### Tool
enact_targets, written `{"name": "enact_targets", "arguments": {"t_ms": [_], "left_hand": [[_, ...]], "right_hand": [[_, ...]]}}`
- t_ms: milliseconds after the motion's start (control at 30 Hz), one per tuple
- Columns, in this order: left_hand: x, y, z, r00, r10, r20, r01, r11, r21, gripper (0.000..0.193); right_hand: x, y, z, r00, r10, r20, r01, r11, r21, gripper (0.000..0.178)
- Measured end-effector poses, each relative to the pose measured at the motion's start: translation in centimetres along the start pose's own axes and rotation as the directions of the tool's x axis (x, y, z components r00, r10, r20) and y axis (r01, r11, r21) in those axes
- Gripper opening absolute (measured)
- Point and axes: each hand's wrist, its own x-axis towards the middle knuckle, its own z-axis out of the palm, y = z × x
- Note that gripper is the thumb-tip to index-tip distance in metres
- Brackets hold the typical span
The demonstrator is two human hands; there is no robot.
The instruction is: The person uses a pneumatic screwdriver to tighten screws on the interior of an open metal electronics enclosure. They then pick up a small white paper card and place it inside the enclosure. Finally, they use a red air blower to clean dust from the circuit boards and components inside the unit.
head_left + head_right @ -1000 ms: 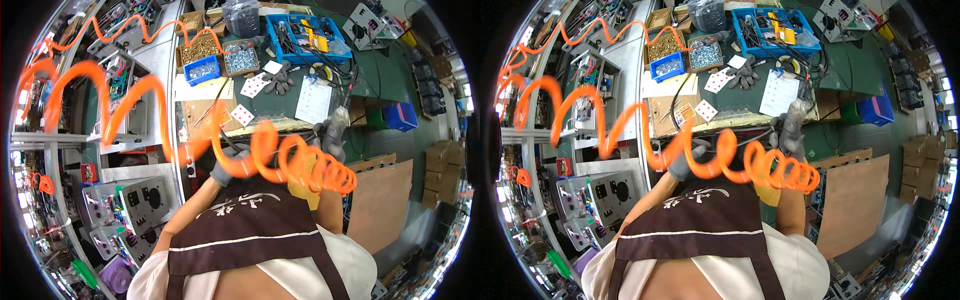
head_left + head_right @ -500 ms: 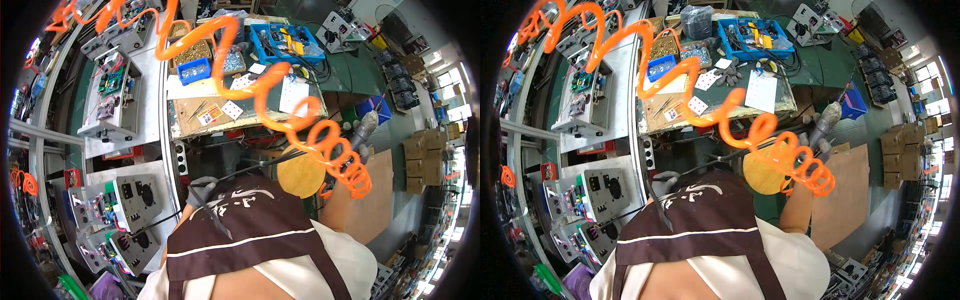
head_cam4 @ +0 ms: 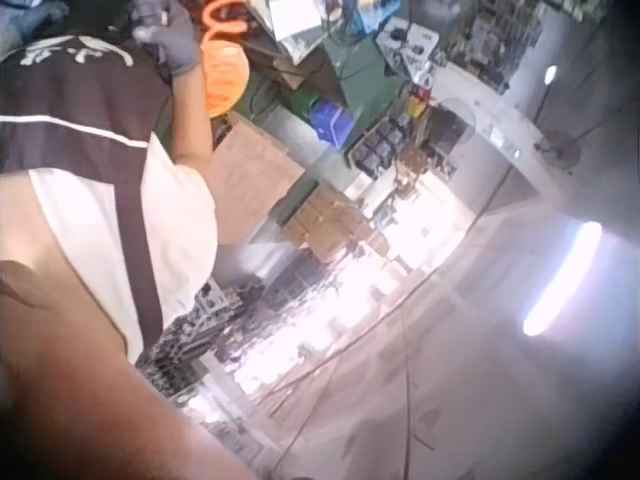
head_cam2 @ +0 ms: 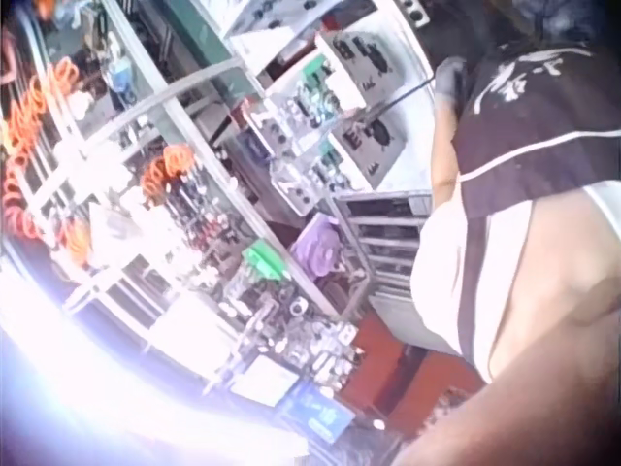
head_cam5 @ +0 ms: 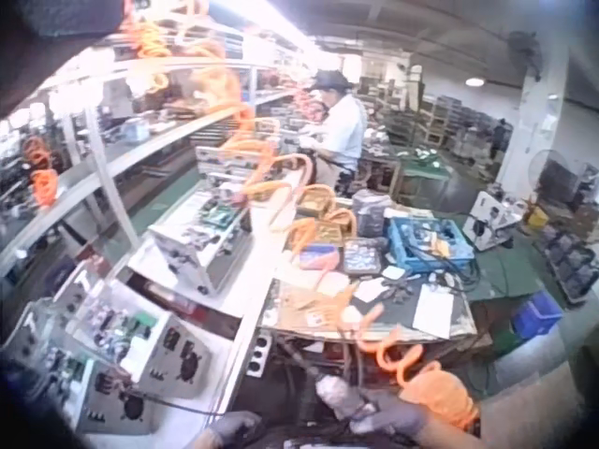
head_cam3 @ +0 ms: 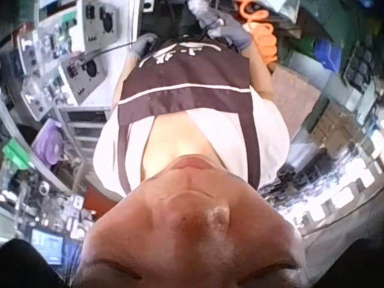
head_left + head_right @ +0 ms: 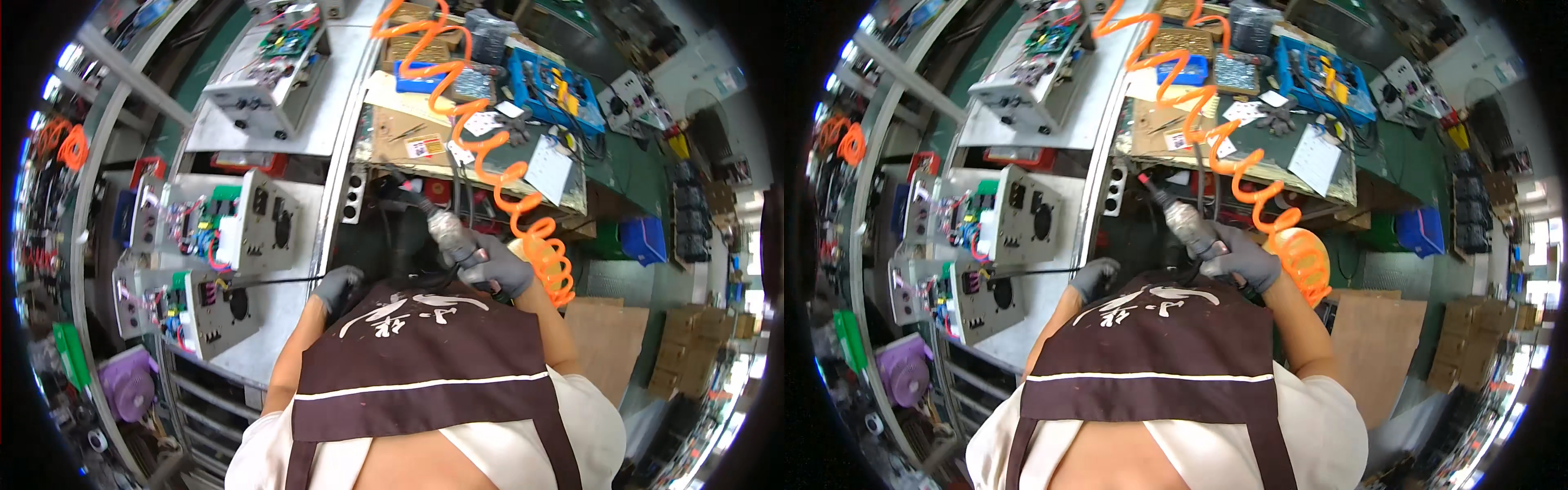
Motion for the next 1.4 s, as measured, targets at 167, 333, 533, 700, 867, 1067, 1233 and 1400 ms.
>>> {"name": "enact_targets", "arguments": {"t_ms": [167,333,533,700,867,1067,1233,1400], "left_hand": [[-3.6,5.6,4.5,0.93,0.361,-0.07,-0.366,0.892,-0.265,0.027],[-5.5,9.3,6.2,0.843,0.501,-0.194,-0.529,0.71,-0.465,0.035],[-6.2,13.2,6.4,0.773,0.569,-0.283,-0.577,0.442,-0.687,0.024],[-6.9,13.8,6.8,0.674,0.679,-0.289,-0.634,0.332,-0.699,0.022],[-8.4,12.0,7.6,0.585,0.751,-0.306,-0.65,0.209,-0.73,0.026],[-9.3,11.3,8.4,0.591,0.721,-0.362,-0.682,0.206,-0.702,0.023],[-9.1,14.6,11.1,0.594,0.393,-0.702,-0.783,0.482,-0.393,0.02],[-10.1,13.7,8.1,0.325,0.666,-0.672,-0.787,0.584,0.198,0.014]], "right_hand": [[4.6,1.2,3.0,0.936,0.059,0.346,0.041,0.96,-0.276,0.065],[6.1,-0.6,4.6,0.842,0.144,0.519,0.118,0.891,-0.439,0.068],[7.5,-2.6,4.7,0.751,0.3,0.588,0.131,0.806,-0.578,0.066],[8.4,-2.6,3.8,0.715,0.257,0.65,0.242,0.782,-0.575,0.064],[9.2,-2.3,1.9,0.824,0.224,0.52,0.045,0.89,-0.454,0.066],[9.5,-3.0,1.0,0.806,0.247,0.538,0.017,0.899,-0.437,0.067],[9.9,-3.0,-1.1,0.782,0.22,0.583,0.057,0.906,-0.419,0.064],[11.4,-4.6,0.8,0.844,0.21,0.494,0.298,0.584,-0.755,0.069]]}}
